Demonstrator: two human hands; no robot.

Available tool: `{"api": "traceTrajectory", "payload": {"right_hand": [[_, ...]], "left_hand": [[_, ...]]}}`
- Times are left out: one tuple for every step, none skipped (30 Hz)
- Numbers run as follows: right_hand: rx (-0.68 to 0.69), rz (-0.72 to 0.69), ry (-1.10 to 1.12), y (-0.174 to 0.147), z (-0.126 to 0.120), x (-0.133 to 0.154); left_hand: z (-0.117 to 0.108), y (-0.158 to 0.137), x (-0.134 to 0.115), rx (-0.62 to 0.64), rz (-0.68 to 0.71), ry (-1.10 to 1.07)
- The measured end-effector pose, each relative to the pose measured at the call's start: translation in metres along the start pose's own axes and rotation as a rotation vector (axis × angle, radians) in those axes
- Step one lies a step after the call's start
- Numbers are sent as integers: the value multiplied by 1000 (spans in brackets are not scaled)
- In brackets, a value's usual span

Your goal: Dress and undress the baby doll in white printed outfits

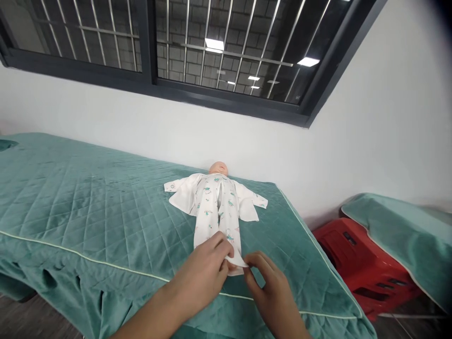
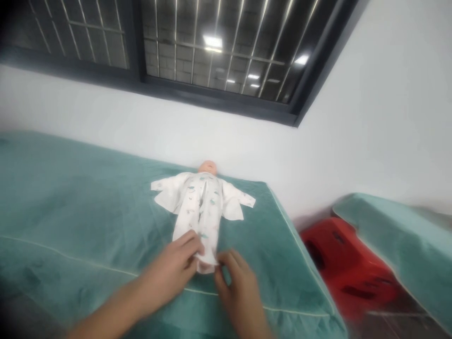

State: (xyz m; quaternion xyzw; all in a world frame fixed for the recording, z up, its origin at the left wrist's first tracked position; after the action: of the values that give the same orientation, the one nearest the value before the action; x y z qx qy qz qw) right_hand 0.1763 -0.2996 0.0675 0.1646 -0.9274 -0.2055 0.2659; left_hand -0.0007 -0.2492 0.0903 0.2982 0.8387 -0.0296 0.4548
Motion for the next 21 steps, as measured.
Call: {"api": "traceTrajectory", "payload": {"right_hand": [[27, 10, -12, -2, 2, -1], [68, 21, -30, -5, 6, -3], [114, 32, -49, -7, 9, -5], [157, 41, -63, -9, 13, -7], [185, 48, -71, -10, 16, -9], [190, 52, -72, -10, 18, -10], [175, 49, -68, -10, 19, -9], [146, 39, -64, -8, 20, -8], [114, 23, -64, -5, 21, -5], [93, -1, -69, -1, 22, -2], [88, -29, -79, 3, 25, 3], [101, -56, -95, 8, 28, 9], [122, -76, -116, 13, 31, 15], [145, -87, -141, 18, 35, 20], [164, -90, -166, 23, 40, 25], [180, -85, -190, 27, 44, 28], [188, -74, -212, 30, 48, 31], [187, -60, -231, 33, 52, 32], [182, -43, -249, 35, 55, 32], [173, -29, -266, 36, 58, 30], [161, -18, -283, 36, 60, 28]], "left_hand": [[2, -2, 3, 20, 0, -26], [4, -4, 7, 36, 0, -63], [5, -5, 13, 42, -7, -102], [6, -7, 21, 29, -23, -138], [7, -9, 29, -3, -50, -159], [7, -11, 38, -44, -83, -165], [7, -14, 47, -85, -120, -159], [7, -17, 55, -115, -155, -147], [7, -20, 62, -133, -184, -135], [8, -23, 67, -138, -202, -123], [10, -25, 72, -135, -212, -112], [12, -28, 74, -134, -216, -98], [14, -30, 76, -140, -216, -75], [16, -31, 77, -157, -214, -43], [18, -32, 77, -180, -210, -3], [21, -33, 77, -204, -204, 40], [23, -34, 77, -224, -194, 81], [25, -34, 76, -236, -181, 114], [27, -34, 75, -236, -165, 133], [29, -34, 75, -232, -151, 141], [30, -34, 74, -228, -141, 138]]}}
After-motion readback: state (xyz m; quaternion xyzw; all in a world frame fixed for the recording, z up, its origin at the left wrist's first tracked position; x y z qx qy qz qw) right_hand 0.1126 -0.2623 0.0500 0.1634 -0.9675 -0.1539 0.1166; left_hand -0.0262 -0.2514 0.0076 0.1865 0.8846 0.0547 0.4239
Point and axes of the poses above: each hand's wrist, its own y-axis towards the middle knuckle, its own z-axis out of the palm, x = y × z, the point moved 2 cm from there along y, towards the middle knuckle, and after that the axes turned 7 degrees about -z, right-handed, at the moved point
